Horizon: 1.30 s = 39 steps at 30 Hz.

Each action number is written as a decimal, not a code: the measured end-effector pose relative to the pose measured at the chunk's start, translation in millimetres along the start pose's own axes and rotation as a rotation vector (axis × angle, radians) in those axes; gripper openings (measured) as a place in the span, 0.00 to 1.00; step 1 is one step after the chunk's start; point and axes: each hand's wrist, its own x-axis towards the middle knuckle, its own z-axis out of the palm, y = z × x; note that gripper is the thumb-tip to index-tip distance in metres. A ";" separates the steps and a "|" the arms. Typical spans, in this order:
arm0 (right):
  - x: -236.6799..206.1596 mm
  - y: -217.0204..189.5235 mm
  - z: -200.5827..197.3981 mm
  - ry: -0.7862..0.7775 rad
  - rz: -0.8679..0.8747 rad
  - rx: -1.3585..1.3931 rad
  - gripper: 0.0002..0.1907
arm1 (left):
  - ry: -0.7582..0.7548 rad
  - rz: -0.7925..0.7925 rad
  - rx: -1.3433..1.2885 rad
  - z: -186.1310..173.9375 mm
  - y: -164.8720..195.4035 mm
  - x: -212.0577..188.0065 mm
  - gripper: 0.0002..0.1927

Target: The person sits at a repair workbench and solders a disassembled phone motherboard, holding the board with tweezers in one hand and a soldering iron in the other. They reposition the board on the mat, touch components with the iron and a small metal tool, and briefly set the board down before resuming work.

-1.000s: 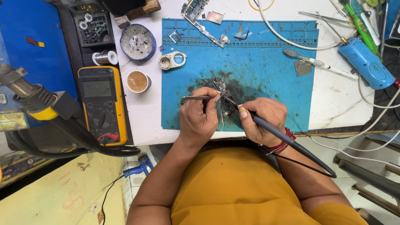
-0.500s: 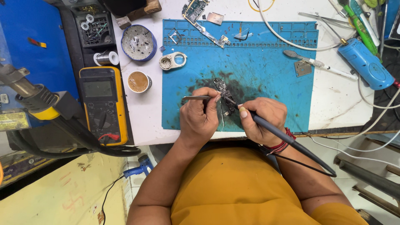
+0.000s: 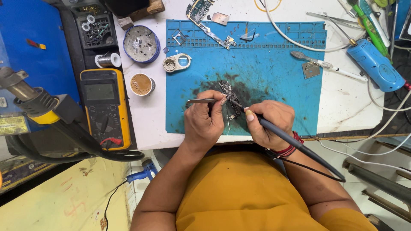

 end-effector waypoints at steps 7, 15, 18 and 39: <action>-0.2 2.7 0.7 0.007 -0.007 -0.008 0.03 | 0.004 -0.001 -0.006 0.3 -0.1 1.4 0.08; 2.5 2.6 0.6 0.010 -0.002 -0.014 0.02 | 0.001 -0.012 -0.004 0.8 -0.2 3.5 0.08; 3.1 2.8 -0.2 0.011 -0.007 -0.003 0.03 | 0.001 0.000 0.001 1.4 -0.5 4.1 0.07; 4.5 3.1 -0.9 0.001 0.003 -0.013 0.02 | 0.012 -0.005 -0.002 3.6 -1.3 4.2 0.08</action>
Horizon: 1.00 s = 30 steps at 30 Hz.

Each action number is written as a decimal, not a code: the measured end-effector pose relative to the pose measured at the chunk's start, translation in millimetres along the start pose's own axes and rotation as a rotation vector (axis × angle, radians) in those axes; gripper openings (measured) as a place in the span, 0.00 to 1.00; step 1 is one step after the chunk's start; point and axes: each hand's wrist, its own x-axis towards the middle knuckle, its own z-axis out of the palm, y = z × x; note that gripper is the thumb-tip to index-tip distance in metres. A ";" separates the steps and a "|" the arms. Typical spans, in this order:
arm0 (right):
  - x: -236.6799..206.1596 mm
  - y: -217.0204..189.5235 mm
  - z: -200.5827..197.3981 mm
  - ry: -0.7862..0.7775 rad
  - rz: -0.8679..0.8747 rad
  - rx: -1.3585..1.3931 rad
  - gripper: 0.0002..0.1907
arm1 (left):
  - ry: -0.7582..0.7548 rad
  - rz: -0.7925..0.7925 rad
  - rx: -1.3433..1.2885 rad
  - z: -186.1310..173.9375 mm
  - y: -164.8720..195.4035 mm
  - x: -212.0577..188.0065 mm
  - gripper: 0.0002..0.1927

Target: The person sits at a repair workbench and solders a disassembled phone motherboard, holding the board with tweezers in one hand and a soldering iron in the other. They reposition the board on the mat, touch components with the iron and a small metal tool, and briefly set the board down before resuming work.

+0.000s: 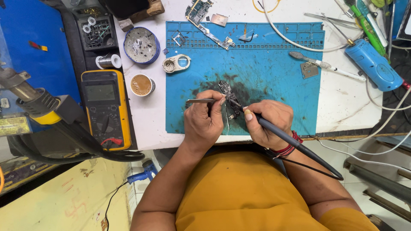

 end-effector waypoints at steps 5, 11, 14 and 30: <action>-0.9 0.4 0.2 0.006 -0.001 0.004 0.03 | -0.002 -0.012 -0.017 0.3 -0.1 -1.3 0.08; -2.0 -0.6 0.0 0.008 0.003 0.001 0.02 | -0.010 -0.009 -0.005 -0.7 0.3 -2.4 0.08; -1.4 -0.7 -0.1 0.001 -0.003 -0.003 0.02 | -0.006 -0.015 -0.008 -1.2 0.6 -2.5 0.08; -0.5 0.1 -0.3 0.020 0.000 0.002 0.02 | -0.014 0.001 0.009 -1.3 1.8 1.0 0.08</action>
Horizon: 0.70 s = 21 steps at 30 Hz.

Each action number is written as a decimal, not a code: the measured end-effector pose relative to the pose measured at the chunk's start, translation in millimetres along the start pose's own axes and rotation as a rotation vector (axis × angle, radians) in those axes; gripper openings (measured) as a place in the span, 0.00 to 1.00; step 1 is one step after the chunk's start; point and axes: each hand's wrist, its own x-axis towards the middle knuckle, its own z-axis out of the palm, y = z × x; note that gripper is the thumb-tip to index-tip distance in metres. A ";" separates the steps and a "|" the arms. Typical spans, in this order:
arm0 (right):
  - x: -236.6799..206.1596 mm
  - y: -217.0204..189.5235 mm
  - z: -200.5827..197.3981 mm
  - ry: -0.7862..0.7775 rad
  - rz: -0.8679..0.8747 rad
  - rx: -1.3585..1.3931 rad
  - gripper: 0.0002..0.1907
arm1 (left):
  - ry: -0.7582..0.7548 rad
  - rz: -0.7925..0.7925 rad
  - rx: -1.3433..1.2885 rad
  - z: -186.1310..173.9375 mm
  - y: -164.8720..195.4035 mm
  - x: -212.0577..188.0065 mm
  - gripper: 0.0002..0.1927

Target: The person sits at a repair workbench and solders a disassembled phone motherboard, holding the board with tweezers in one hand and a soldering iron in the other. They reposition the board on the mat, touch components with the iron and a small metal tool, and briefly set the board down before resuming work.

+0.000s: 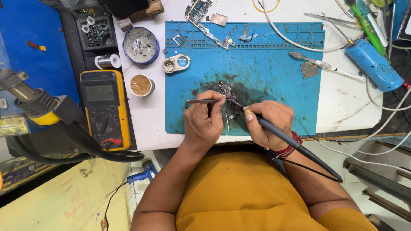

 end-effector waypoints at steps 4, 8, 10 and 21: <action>-0.6 -0.2 -0.2 -0.002 -0.006 0.003 0.02 | -0.006 -0.011 -0.009 0.4 0.6 -0.2 0.08; 0.0 0.8 0.3 0.002 -0.002 0.006 0.03 | 0.001 -0.002 -0.010 0.4 0.4 0.6 0.08; 0.3 1.4 0.4 0.000 -0.003 0.006 0.03 | -0.001 -0.005 -0.017 0.4 0.1 1.1 0.07; 2.1 0.8 -0.5 -0.013 -0.009 0.002 0.02 | 0.002 0.000 -0.013 0.7 -0.5 1.8 0.08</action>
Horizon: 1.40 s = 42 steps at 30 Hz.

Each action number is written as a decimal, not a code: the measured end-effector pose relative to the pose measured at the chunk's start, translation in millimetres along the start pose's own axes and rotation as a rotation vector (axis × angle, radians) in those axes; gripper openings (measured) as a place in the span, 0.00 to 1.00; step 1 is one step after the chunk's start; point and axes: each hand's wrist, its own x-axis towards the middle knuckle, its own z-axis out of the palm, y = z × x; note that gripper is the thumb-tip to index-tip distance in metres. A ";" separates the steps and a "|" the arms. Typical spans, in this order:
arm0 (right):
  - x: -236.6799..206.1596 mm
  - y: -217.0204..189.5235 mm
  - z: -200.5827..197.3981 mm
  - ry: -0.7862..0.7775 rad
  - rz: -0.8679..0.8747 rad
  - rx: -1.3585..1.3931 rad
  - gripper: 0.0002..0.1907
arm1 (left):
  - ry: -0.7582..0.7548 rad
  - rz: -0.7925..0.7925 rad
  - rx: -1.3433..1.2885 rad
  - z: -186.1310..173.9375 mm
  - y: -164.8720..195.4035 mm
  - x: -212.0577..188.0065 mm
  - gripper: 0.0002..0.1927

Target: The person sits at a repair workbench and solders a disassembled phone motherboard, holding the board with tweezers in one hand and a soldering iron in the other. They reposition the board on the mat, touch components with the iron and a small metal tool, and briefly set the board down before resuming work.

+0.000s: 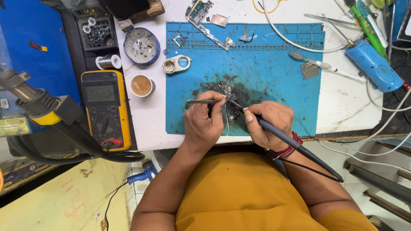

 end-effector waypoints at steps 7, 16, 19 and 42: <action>1.8 0.7 1.0 0.001 -0.006 -0.004 0.02 | 0.000 0.011 0.008 0.0 -1.7 1.5 0.08; 0.0 0.3 0.6 -0.001 -0.006 -0.006 0.02 | -0.011 -0.022 0.008 0.0 -1.2 -0.8 0.07; 0.1 0.0 0.2 0.001 -0.007 0.004 0.03 | -0.005 -0.004 -0.006 0.0 -1.0 -0.3 0.07; 8.0 1.8 0.9 0.000 -0.009 0.000 0.02 | 0.003 -0.008 0.016 0.2 -2.0 8.4 0.07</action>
